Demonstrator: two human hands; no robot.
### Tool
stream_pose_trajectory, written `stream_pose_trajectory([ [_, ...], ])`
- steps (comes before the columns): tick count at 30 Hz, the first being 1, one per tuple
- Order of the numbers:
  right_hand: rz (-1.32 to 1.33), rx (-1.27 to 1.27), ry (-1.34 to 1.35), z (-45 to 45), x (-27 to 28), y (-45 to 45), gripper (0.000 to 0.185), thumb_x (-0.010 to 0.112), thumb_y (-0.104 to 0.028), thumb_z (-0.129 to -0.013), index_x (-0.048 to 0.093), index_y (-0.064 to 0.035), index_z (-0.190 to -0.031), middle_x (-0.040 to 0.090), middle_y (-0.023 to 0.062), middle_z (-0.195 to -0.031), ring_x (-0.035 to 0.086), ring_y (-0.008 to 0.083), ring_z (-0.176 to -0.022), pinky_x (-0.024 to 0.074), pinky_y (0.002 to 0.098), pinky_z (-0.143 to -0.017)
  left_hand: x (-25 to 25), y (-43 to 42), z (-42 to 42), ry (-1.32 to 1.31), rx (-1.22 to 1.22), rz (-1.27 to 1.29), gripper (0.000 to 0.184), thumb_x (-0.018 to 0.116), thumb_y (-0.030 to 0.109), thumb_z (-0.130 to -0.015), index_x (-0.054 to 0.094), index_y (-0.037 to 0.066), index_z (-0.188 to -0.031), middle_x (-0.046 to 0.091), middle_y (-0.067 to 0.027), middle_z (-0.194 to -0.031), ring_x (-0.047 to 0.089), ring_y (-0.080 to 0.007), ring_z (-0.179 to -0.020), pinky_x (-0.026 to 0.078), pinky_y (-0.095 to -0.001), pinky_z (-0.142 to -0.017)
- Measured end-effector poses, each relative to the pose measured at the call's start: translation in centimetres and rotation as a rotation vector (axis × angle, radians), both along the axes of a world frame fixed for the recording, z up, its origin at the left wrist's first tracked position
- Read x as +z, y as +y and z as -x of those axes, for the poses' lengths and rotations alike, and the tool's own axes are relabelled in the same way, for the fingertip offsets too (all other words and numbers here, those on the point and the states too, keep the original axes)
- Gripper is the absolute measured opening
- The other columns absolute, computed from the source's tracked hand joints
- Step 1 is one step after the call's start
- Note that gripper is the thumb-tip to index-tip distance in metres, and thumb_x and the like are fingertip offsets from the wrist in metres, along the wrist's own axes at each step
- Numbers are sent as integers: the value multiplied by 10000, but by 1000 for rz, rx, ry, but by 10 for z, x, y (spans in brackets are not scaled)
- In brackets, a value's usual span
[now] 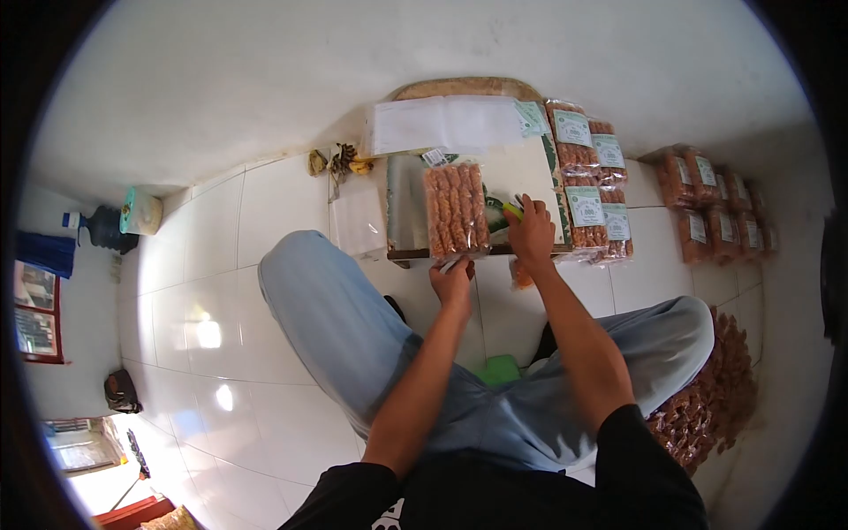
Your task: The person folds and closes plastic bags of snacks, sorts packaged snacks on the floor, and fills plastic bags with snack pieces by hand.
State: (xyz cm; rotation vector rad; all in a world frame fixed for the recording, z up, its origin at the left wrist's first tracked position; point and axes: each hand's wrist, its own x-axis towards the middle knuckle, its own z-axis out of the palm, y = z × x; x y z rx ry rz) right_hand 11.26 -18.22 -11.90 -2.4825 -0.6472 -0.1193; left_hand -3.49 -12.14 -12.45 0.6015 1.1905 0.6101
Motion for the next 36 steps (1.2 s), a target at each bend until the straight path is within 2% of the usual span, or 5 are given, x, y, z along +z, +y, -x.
stream_pose_trajectory([
  [15, 86, 66, -260, -7, -6, 0, 664, 682, -255, -820, 410, -86, -1401, 488, 120, -1317, 444, 303, -1270, 295, 565, -1046, 27, 20, 36, 83, -189, -27, 557, 539, 422, -892, 328, 134, -1319, 634, -122, -877, 656, -214, -708, 521, -318, -589],
  [17, 185, 219, -435, -1, 2, 2, 715, 699, -238, -796, 397, -111, -1431, 400, 111, -1446, 329, 309, -1379, 152, 575, -1130, 45, 18, 39, 150, -199, -87, 580, 556, 446, -880, 337, 143, -1323, 635, -117, -865, 648, -204, -687, 508, -312, -575],
  [24, -124, 667, -276, 21, 20, 20, 642, 674, -125, -740, 491, -176, -1353, 461, 70, -1420, 323, 286, -1395, 139, 571, -1142, 93, 40, 53, 215, -333, -241, 489, 535, 499, -884, 558, 64, -1106, 656, -105, -801, 632, -188, -688, 504, -322, -599],
  [29, -338, 866, 9, 15, 36, 22, 583, 755, -209, -670, 559, -105, -1209, 589, 95, -1242, 496, 303, -1233, 307, 512, -1068, 149, 77, 68, 331, -496, -448, 622, 436, 579, -953, 639, -8, -970, 626, -82, -626, 602, -137, -569, 482, -261, -562],
  [36, -429, 782, 685, 19, 85, 18, 500, 744, -336, -786, 603, -17, -1144, 673, 157, -948, 642, 255, -846, 501, 345, -781, 205, 132, 38, 524, -610, -1339, 578, 505, 540, -949, 628, 7, -1136, 676, -145, -1003, 636, -272, -919, 475, -358, -861],
])
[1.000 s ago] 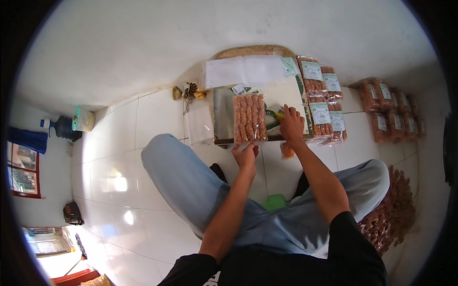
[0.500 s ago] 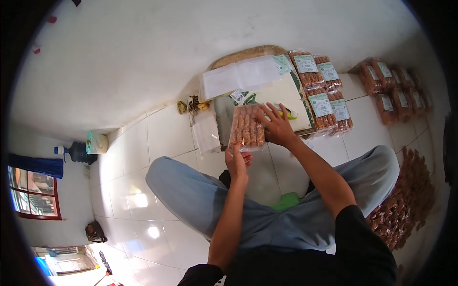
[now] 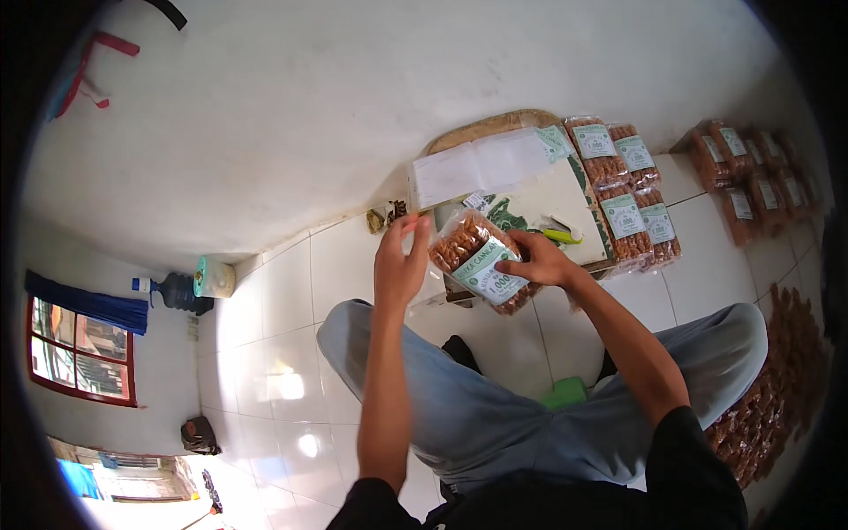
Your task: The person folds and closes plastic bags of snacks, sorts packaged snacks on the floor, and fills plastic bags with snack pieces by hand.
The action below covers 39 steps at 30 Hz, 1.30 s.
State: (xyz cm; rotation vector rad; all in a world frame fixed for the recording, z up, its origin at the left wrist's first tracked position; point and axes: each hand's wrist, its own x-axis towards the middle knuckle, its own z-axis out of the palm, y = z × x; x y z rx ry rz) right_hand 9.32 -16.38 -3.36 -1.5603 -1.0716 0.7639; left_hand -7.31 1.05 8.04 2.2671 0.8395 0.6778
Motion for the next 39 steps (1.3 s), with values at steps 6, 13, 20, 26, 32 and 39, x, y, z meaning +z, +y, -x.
stream_pose_trajectory([
  [6, 17, 33, 269, 5, 20, -18, 536, 700, -342, -834, 579, 28, -1203, 674, 161, -1037, 635, 217, -945, 495, 338, -844, 15, 7, -53, 307, -401, 444, 610, 529, 538, -949, 621, -20, -1179, 672, -131, -1081, 614, -193, -1001, 453, -302, -903],
  [13, 258, 15, 285, -15, 27, -66, 769, 684, -540, -828, 482, 18, -1317, 611, 226, -1133, 609, 291, -1030, 540, 381, -779, -41, 9, -81, 176, -366, 782, 614, 604, 543, -909, 633, -21, -1151, 654, -83, -1070, 581, -136, -947, 469, -289, -842],
  [20, 114, -386, 773, 1, -4, -91, 830, 782, -402, -797, 335, 20, -1355, 588, 172, -1117, 649, 237, -951, 596, 378, -691, -74, 15, -108, 230, -16, 1099, 953, 455, 722, -871, 411, -119, -1318, 588, -214, -1221, 658, -282, -1030, 573, -471, -820],
  [26, -32, -469, 785, 24, -4, -100, 782, 761, -239, -834, 251, -37, -1392, 561, 125, -1167, 625, 229, -1007, 597, 435, -689, -94, -5, -122, 259, 19, 1258, 949, 427, 737, -868, 425, -109, -1300, 599, -197, -1211, 656, -290, -1029, 578, -483, -814],
  [32, -177, -716, 915, -14, -20, -128, 669, 721, -128, -841, 264, -81, -1327, 531, 137, -1187, 609, 252, -1030, 577, 438, -815, -94, -16, -136, 218, -122, 1102, 803, 463, 669, -909, 472, -29, -1307, 638, -158, -1177, 637, -267, -1040, 497, -412, -913],
  [39, -603, -1129, 692, -122, -89, -155, 268, 647, -125, -916, 509, -72, -1140, 655, 65, -974, 666, 195, -830, 573, 335, -656, -32, -50, -114, 668, -624, 363, 710, 557, 589, -890, 497, 29, -1322, 665, -185, -1129, 646, -285, -1049, 487, -363, -914],
])
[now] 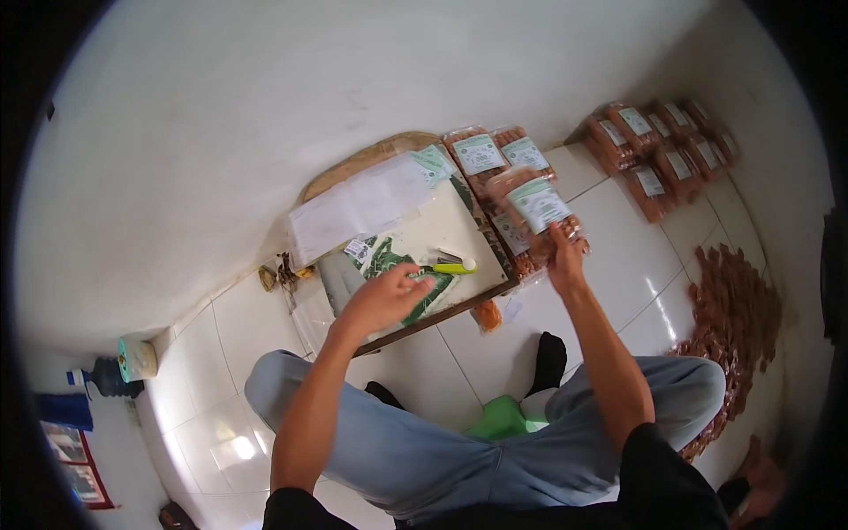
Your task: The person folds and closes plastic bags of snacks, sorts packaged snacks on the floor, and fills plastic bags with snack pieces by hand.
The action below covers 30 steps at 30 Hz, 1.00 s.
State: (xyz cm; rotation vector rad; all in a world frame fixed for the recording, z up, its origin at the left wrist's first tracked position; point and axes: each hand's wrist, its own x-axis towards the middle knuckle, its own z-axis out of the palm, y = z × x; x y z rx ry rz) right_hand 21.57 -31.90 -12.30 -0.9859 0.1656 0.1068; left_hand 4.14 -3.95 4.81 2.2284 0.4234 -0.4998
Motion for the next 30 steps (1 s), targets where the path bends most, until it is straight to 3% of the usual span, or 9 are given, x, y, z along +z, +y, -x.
stream_pose_trajectory([
  [3, -94, -54, 15, -68, -35, -6, 302, 634, -134, -928, 506, -53, -1189, 658, 81, -1006, 668, 227, -837, 582, 380, -704, 17, -7, 10, 145, -268, -343, 672, 528, 551, -919, 467, 55, -1369, 639, -184, -1174, 633, -308, -1048, 490, -381, -896],
  [10, -68, 5, 190, -161, -29, 25, 343, 626, -181, -941, 518, -20, -1224, 618, 127, -1077, 626, 252, -965, 557, 417, -656, 19, 10, 23, 208, -290, -425, 665, 520, 514, -924, 447, 32, -1376, 640, -206, -1123, 611, -361, -1053, 483, -451, -905],
  [12, 566, 186, 178, -164, -22, 27, 655, 697, -397, -877, 408, -86, -1376, 515, 158, -1311, 553, 302, -1133, 565, 467, -766, 17, 14, 29, 180, -273, -422, 651, 520, 500, -927, 443, 33, -1374, 637, -213, -1125, 612, -368, -1041, 484, -457, -899],
  [13, 830, 320, 67, -196, -64, 11, 791, 642, -584, -850, 366, -103, -1416, 475, 158, -1365, 526, 299, -1153, 533, 442, -789, 15, 15, 32, 166, -269, -440, 647, 524, 497, -925, 446, 32, -1368, 638, -211, -1121, 611, -372, -1038, 485, -460, -895],
  [16, 924, 460, 173, -201, -51, 0, 797, 530, -683, -868, 376, -129, -1420, 499, 137, -1324, 540, 260, -1076, 502, 423, -779, 9, 18, 39, 151, -269, -460, 636, 531, 492, -922, 453, 31, -1354, 640, -211, -1111, 613, -377, -1026, 488, -465, -882],
  [17, 767, 485, 227, -181, -19, 3, 788, 471, -730, -863, 518, -59, -1272, 582, 131, -1102, 574, 200, -921, 487, 389, -732, 7, 18, 41, 148, -273, -465, 629, 534, 489, -921, 458, 32, -1347, 641, -211, -1105, 616, -379, -1017, 490, -468, -873],
  [21, 549, 611, 446, -204, -37, -23, 752, 499, -704, -870, 444, -116, -1335, 553, 86, -1151, 586, 233, -922, 509, 399, -726, -3, 19, 47, 118, -277, -478, 625, 537, 488, -919, 460, 36, -1345, 645, -212, -1082, 622, -381, -1000, 497, -465, -859],
  [26, 702, -29, 177, -201, -63, -11, 577, 622, -527, -895, 519, -102, -1271, 551, 50, -1100, 559, 180, -828, 495, 302, -576, -6, 16, 46, 142, -302, -493, 632, 531, 503, -916, 464, 46, -1346, 655, -199, -1072, 634, -369, -989, 506, -457, -850],
  [30, 888, 215, 14, -199, -49, -8, 616, 642, -443, -905, 446, -104, -1381, 554, 59, -1121, 569, 197, -887, 513, 339, -613, -5, 12, 47, 160, -315, -498, 630, 535, 507, -912, 471, 47, -1338, 658, -196, -1073, 637, -364, -991, 508, -458, -849],
])
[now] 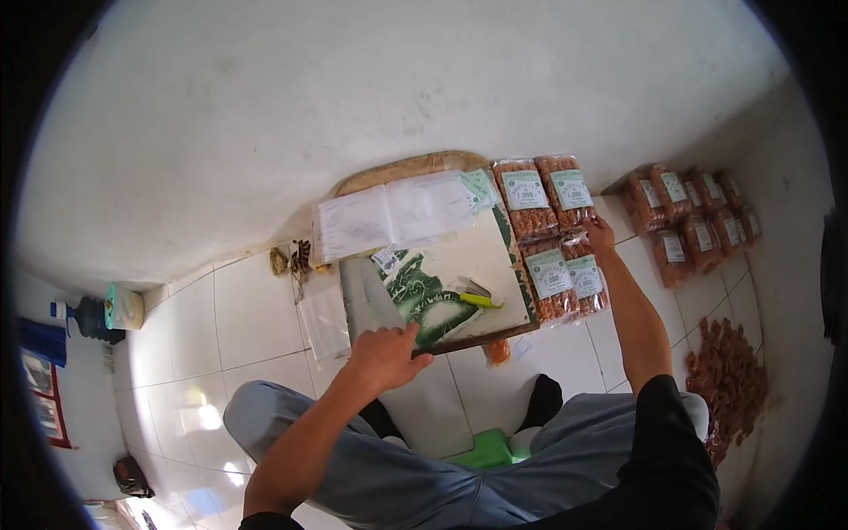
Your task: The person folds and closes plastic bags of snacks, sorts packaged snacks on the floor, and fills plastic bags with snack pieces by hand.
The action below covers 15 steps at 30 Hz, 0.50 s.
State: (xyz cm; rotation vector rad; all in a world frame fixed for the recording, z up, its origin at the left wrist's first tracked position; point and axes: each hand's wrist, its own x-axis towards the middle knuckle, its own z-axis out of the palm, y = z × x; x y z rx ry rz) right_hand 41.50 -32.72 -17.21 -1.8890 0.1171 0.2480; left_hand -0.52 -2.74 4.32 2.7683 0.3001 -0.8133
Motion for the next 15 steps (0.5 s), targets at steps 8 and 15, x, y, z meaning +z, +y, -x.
stream_pose_trajectory([
  [8, 70, -69, 206, 20, 36, -2, 595, 616, -441, -909, 455, -134, -1392, 573, 99, -1245, 578, 283, -1020, 506, 426, -769, -19, -5, 6, -43, -66, 27, 567, 517, 504, -929, 517, 31, -1242, 667, -159, -1015, 632, -317, -997, 485, -460, -842],
  [15, 328, 94, -404, 40, 29, 57, 433, 649, -374, -857, 636, -53, -1148, 689, 178, -998, 670, 316, -945, 518, 420, -802, -19, -22, 6, 36, -108, -6, 555, 520, 504, -929, 525, 37, -1230, 666, -158, -1034, 615, -312, -1044, 474, -464, -862],
])
